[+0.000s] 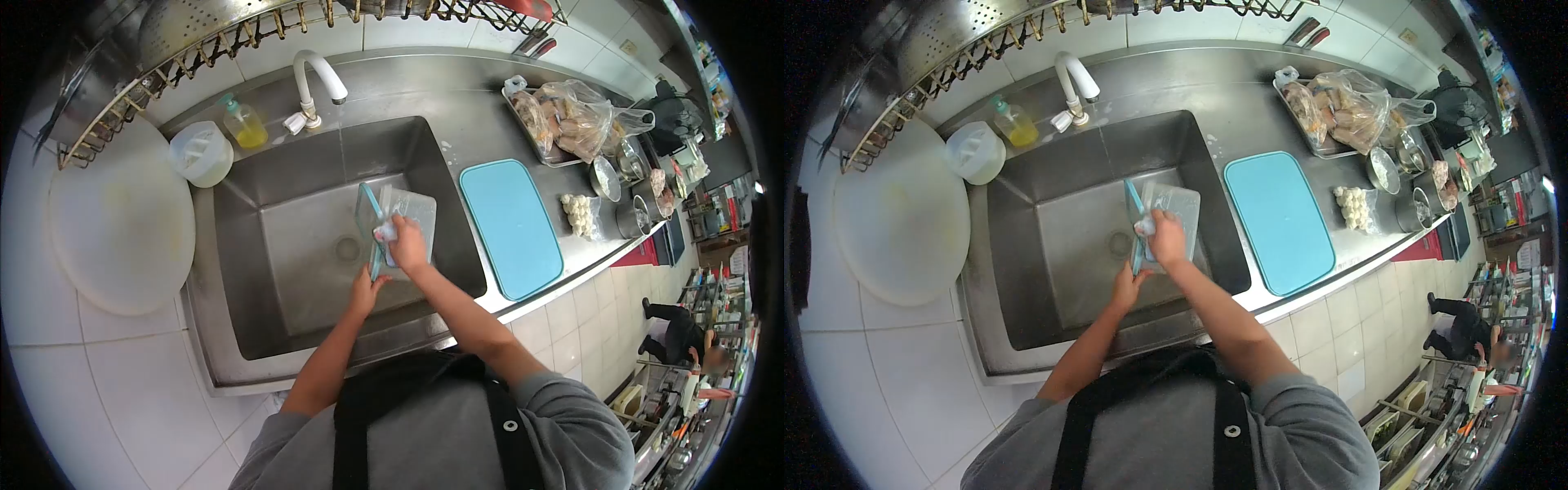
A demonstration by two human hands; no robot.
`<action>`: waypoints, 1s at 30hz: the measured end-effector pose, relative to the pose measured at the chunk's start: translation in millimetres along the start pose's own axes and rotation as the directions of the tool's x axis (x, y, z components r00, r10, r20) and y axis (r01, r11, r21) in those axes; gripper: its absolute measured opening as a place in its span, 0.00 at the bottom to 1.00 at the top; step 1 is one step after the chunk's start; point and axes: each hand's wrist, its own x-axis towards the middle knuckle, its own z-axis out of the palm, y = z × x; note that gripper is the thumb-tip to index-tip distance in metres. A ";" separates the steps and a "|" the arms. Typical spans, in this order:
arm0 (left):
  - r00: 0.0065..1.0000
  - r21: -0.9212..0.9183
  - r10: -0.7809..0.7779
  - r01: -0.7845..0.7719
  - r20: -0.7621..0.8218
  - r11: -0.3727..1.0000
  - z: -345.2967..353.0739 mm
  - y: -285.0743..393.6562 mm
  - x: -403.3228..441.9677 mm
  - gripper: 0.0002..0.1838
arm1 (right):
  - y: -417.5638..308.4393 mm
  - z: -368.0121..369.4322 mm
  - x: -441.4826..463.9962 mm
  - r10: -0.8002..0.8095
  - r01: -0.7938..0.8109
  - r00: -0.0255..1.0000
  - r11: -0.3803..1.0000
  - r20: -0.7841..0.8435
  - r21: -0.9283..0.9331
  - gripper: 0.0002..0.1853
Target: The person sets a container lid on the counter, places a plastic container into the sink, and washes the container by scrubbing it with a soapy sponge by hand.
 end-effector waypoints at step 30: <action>0.998 -0.149 -0.009 -0.001 -0.062 0.989 15.8 -45.3 -2.1 0.19 | -28.4 -2.8 -49.0 0.092 -0.089 0.989 0.996 0.118 -0.030 0.17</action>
